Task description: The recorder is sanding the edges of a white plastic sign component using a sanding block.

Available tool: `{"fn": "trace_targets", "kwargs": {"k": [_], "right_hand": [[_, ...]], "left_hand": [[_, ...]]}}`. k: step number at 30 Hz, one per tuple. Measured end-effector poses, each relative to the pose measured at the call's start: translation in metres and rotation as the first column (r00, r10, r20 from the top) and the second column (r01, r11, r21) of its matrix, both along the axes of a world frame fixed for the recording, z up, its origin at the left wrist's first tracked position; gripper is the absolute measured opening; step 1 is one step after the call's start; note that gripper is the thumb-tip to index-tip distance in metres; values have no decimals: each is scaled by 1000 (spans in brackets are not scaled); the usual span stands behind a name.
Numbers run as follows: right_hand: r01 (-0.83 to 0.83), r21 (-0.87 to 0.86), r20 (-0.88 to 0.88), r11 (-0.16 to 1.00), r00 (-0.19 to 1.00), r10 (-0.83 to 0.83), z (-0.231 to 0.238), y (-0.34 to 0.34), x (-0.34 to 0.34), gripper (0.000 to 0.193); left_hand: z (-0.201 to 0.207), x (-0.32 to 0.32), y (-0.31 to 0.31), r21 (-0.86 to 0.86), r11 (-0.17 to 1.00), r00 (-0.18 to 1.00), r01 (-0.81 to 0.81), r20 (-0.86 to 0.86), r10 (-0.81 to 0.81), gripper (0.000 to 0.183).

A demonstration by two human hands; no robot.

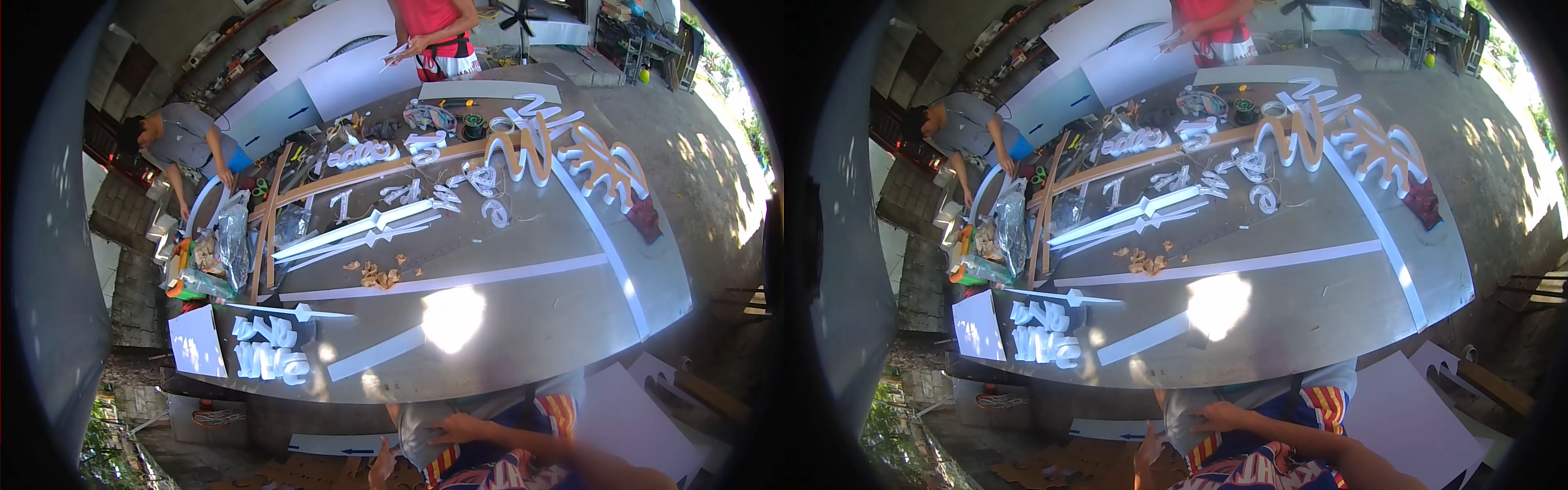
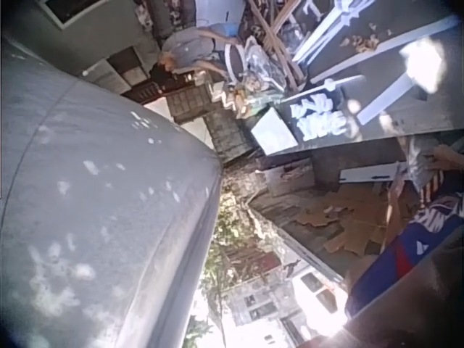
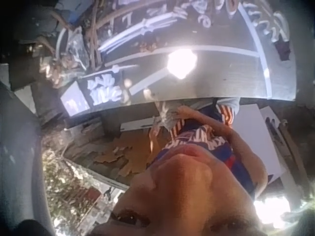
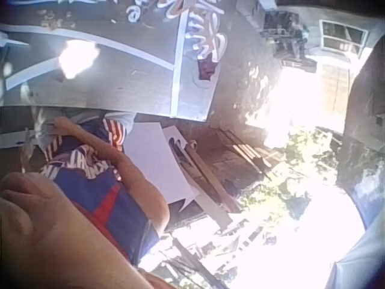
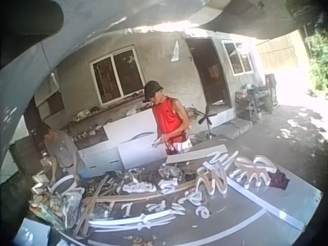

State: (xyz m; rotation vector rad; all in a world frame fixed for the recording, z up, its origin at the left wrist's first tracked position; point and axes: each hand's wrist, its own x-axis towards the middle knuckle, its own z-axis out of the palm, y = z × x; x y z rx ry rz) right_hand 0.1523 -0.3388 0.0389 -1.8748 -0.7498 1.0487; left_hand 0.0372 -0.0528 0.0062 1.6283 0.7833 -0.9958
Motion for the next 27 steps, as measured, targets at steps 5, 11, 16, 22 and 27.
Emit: {"fn": "trace_targets", "kwargs": {"k": [5,11,16,22,27], "right_hand": [[-8,31,28,1000,1000,7,-1,-1,-1,61],[3,37,18,999,1000,-4,6,-3,2,61],[-45,-41,9,998,999,45,10,-4,3,60],[18,45,9,999,1000,-19,6,-4,-1,60],[30,72,41,997,999,-33,-1,-4,-3,57]], "left_hand": [[-43,3,29,7,992,987,127,-97,-126,112],[-14,11,26,-197,980,982,39,-175,-74,115],[14,18,-8,-47,968,969,-246,-34,244,95],[-72,32,24,89,937,941,337,2,-339,76],[-107,52,41,463,477,543,747,-11,-839,60]]}}
